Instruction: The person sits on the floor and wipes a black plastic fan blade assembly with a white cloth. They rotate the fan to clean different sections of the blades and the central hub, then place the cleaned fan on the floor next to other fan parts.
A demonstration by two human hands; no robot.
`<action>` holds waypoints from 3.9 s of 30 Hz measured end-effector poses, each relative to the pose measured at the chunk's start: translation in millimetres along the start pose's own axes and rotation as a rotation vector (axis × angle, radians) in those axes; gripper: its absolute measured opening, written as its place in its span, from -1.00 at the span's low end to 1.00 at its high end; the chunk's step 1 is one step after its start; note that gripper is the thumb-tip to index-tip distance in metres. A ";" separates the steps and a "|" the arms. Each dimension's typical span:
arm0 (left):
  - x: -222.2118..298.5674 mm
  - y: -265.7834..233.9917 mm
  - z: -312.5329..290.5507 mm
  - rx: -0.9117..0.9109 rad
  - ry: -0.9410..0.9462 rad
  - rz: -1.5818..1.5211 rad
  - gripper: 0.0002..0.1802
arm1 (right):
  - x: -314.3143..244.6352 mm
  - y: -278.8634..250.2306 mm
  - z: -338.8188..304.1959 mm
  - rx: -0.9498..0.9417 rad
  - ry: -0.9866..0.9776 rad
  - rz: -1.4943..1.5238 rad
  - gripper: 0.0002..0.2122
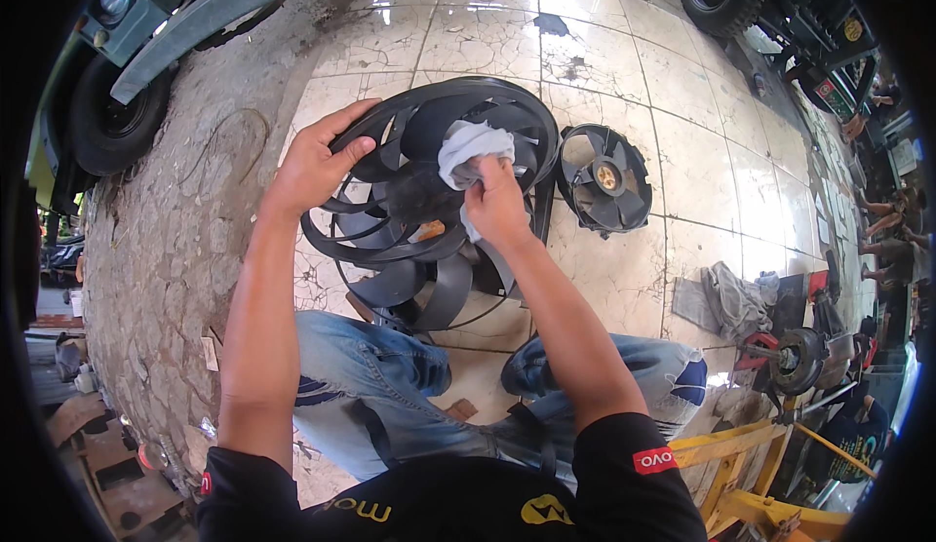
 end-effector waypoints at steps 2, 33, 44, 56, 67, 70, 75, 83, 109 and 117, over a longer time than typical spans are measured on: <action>0.1 1.5 1.3 -0.019 0.006 -0.005 -0.49 | 1.7 -4.3 11.6 -0.034 0.259 0.186 -0.54; -13.2 -15.9 -3.5 0.091 -0.045 0.069 -0.47 | 66.1 13.6 -1.1 0.342 0.410 0.597 -0.60; -8.3 -12.4 -5.7 0.131 -0.064 0.079 -0.48 | 38.4 45.3 23.7 0.492 -0.028 -0.193 -0.70; -2.9 -4.1 1.7 0.114 0.020 0.077 -0.49 | 59.8 29.7 -24.3 0.262 0.235 0.162 -0.72; -2.6 -6.4 0.4 0.109 0.013 0.090 -0.47 | 55.4 35.5 -19.8 0.244 -0.001 -0.025 -0.61; -8.4 -11.7 -4.8 0.113 -0.027 0.066 -0.47 | 63.0 22.1 -7.1 0.171 0.061 -0.142 -0.61; -4.5 -8.4 -1.9 0.122 -0.042 0.114 -0.48 | 103.7 9.6 -4.0 0.374 0.148 -0.232 -0.67; -8.4 -3.8 -0.2 0.126 -0.030 0.052 -0.49 | 84.3 -15.7 33.4 0.532 0.229 -0.199 -0.83; -2.1 15.6 1.9 0.227 -0.062 0.107 -0.54 | -6.8 75.8 25.4 0.473 0.145 0.000 -0.76; -22.4 5.1 0.1 0.281 -0.108 0.114 -0.53 | -23.8 114.7 11.4 0.474 -0.195 -0.182 -0.56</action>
Point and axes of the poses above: each hand's wrist, its own z-axis towards the middle knuckle, its own y-axis out of the palm, x = y × z, the point moved 1 cm from there along z, towards the middle knuckle, and after that the axes turned 4 degrees about -y, right-handed, at the moved point
